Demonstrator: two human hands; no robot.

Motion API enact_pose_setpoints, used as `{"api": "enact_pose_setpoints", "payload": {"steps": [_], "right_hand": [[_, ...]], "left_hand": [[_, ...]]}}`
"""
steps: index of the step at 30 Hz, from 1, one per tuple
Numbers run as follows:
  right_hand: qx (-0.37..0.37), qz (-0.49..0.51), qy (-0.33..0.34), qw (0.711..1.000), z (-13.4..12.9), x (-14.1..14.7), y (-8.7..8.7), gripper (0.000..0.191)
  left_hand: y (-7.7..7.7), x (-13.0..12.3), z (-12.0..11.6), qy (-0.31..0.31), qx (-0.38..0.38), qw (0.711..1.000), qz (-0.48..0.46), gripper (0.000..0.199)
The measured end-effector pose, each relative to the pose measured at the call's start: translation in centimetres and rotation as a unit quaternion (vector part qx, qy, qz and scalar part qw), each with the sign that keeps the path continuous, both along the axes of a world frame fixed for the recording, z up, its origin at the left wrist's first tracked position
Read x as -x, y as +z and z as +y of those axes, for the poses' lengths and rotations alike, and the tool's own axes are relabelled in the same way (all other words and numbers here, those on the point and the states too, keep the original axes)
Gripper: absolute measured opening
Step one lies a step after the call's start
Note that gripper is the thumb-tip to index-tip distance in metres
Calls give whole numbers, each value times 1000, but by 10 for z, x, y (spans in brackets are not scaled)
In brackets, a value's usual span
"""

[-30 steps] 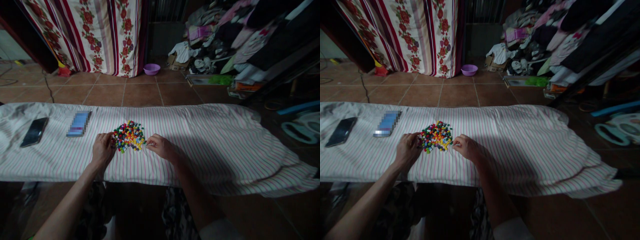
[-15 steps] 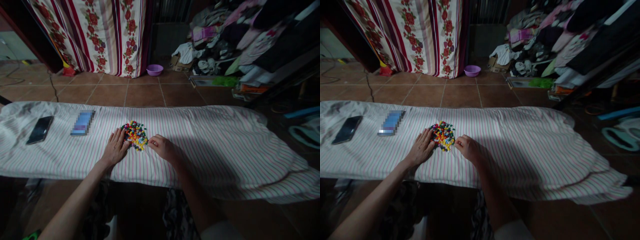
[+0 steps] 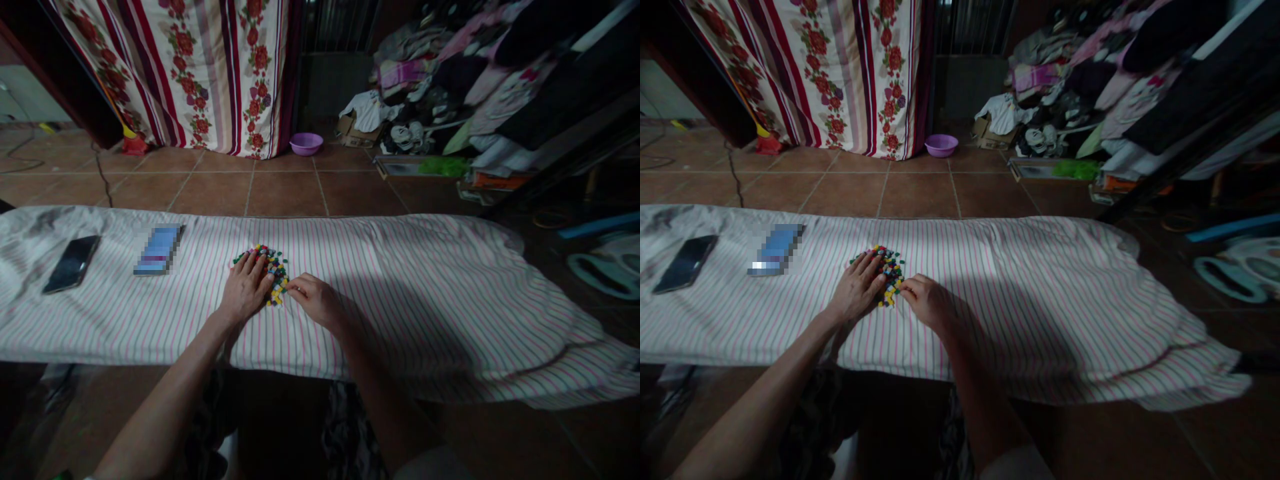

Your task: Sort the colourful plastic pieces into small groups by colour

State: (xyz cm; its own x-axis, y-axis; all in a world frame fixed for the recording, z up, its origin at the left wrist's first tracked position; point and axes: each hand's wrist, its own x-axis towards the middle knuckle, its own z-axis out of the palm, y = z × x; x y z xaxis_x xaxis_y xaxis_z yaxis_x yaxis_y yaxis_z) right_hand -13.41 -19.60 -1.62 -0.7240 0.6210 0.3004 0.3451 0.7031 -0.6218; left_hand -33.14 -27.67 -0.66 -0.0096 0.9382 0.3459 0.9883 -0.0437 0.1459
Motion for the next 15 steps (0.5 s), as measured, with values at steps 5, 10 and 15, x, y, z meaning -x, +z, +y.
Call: {"api": "enact_pose_setpoints", "payload": {"steps": [5,10,15], "right_hand": [[4,6,3,1000,0,-3,1,14],[20,8,-1,1000,3,-4,0,15],[26,20,-25,999,5,-4,1,17]], "left_hand": [[5,-18,7,47,19,998,29,55],[4,-32,0,27,22,997,64,60],[2,-39,-8,8,9,997,70,60]]}}
